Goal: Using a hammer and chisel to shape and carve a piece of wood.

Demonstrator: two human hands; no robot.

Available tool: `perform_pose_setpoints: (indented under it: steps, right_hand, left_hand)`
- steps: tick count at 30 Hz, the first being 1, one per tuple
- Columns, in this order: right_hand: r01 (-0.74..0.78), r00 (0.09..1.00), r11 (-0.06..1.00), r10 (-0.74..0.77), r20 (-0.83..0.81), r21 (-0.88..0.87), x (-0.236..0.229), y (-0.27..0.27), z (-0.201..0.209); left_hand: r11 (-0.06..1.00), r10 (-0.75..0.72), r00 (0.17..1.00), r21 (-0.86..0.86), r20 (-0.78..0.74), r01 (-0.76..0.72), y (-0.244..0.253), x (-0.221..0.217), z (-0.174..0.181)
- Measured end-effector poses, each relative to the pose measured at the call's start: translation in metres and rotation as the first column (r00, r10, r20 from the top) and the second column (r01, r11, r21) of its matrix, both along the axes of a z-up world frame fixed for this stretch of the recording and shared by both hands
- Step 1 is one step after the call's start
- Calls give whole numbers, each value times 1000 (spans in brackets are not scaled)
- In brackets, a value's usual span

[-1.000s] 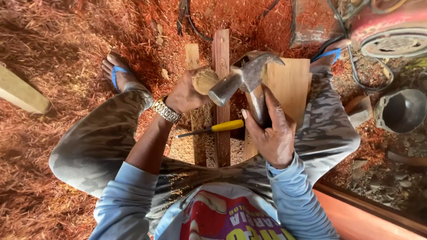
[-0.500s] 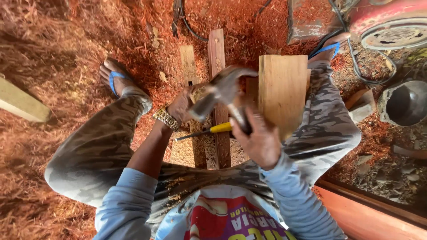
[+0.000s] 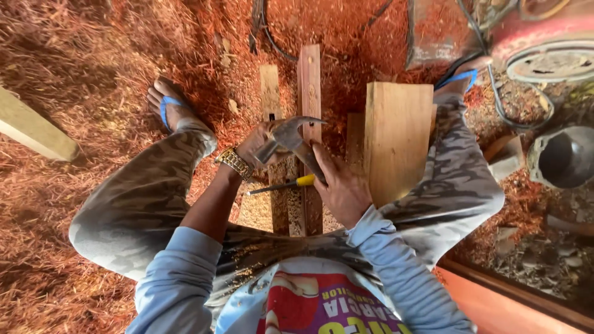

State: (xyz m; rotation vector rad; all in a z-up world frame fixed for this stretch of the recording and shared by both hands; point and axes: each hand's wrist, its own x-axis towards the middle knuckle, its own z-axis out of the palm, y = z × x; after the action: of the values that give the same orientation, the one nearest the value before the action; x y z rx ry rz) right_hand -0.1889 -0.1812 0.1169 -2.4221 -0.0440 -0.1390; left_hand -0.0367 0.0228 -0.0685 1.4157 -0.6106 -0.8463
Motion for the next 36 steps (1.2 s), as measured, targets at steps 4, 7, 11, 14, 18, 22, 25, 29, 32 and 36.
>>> perform_pose_setpoints:
  steps: [4, 7, 11, 14, 18, 22, 25, 29, 32, 36]
  right_hand:
    - [-26, 996, 987, 12, -90, -157, 4, 6, 14]
    - [24, 999, 1000, -24, 35, -19, -15, 12, 6]
    - [21, 1000, 996, -22, -14, -85, -4, 12, -16]
    - [-41, 998, 987, 33, -58, -152, 4, 6, -8]
    - [26, 995, 999, -22, 94, -35, -12, 20, 19]
    - [32, 995, 999, -33, 93, 14, -3, 13, -13]
    - [-1, 997, 1000, -1, -80, -24, 6, 7, -6]
    - [11, 1000, 1000, -11, -23, -14, -2, 10, 17]
    - [72, 997, 997, -72, 8, 5, -10, 5, 13]
    - [137, 990, 989, -139, -38, -59, -30, -3, 0]
  left_hand:
    - [982, 187, 797, 86, -574, -168, 0, -7, -10]
    - [975, 212, 942, 117, -260, -188, 6, -21, -2]
    - [972, 162, 986, 180, -47, -151, 9, -3, -2]
    - [924, 381, 547, 331, -746, -193, -5, 14, 11]
    - [886, 458, 312, 401, -832, -232, 10, -12, -11]
    - [941, 223, 963, 291, -154, -171, 13, -10, 13]
    - [946, 115, 974, 319, -197, -48, 4, 0, 36]
    - [896, 58, 995, 435, 78, -86, -2, 18, 7]
    - [835, 275, 937, 431, 213, -343, -35, 34, 40]
    - [766, 419, 907, 525, 28, -370, -52, 16, 69]
